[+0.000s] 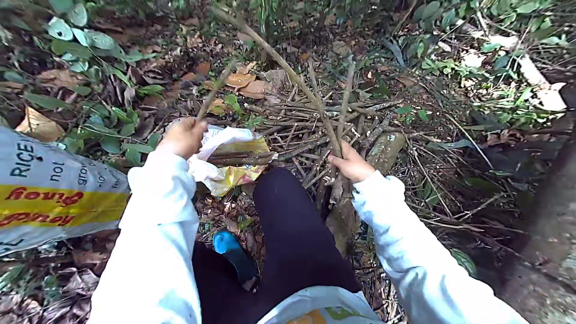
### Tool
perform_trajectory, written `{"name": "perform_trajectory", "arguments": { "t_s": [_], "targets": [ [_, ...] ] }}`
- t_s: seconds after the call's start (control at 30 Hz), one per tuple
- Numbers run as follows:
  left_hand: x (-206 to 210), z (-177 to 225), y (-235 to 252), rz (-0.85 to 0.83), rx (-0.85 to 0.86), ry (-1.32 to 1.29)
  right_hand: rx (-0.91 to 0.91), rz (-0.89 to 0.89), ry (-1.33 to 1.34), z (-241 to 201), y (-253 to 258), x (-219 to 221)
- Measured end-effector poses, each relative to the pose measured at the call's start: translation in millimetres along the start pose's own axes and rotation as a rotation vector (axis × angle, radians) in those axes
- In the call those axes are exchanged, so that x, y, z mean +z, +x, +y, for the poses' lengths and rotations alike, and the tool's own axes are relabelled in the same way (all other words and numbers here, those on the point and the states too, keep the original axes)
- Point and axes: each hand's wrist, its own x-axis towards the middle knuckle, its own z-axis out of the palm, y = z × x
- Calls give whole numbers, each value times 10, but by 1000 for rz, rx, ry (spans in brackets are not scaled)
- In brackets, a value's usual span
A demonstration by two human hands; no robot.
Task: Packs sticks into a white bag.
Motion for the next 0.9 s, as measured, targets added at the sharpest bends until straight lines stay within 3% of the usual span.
{"name": "perform_trajectory", "arguments": {
  "t_s": [0.07, 0.13, 0.2, 0.27, 0.33, 0.4, 0.5, 0.57, 0.63, 0.7, 0.77, 0.83, 0.9],
  "targets": [
    [186, 309, 69, 23, -85, -536, -115, -22, -42, -236, 28, 100],
    [512, 565, 114, -90, -121, -858, -190, -61, -137, -540, -22, 277],
    [902, 744, 160, -136, -150, -1013, -252, -201, -194, -723, -63, 439],
    [1252, 866, 184, -6, -197, -1150, -289, -384, -198, -762, -12, 452],
    [1523, 858, 127, 70, -218, -1230, -292, -474, -104, -615, 86, 367],
    [1783, 743, 19, 37, -201, -1219, -234, -510, 99, -373, 149, 338],
    [1971, 554, -118, -191, -164, -911, -61, -439, 440, -3, 11, 528],
    [1850, 435, -53, -477, -37, -560, -6, -357, 424, 212, -119, 565],
    [1603, 290, 172, -703, 170, -21, 27, -284, 268, 447, -205, 413],
    [1347, 105, 419, -578, 269, 437, 77, -248, 131, 727, -301, 185],
    [1081, -178, 688, -333, 197, 715, 142, -236, 73, 986, -431, 1],
    [878, -571, 956, -227, 21, 838, 200, -241, 55, 1154, -557, -77],
    [733, -969, 1145, -252, -140, 834, 205, -248, 21, 1230, -604, -5]
  ]
}}
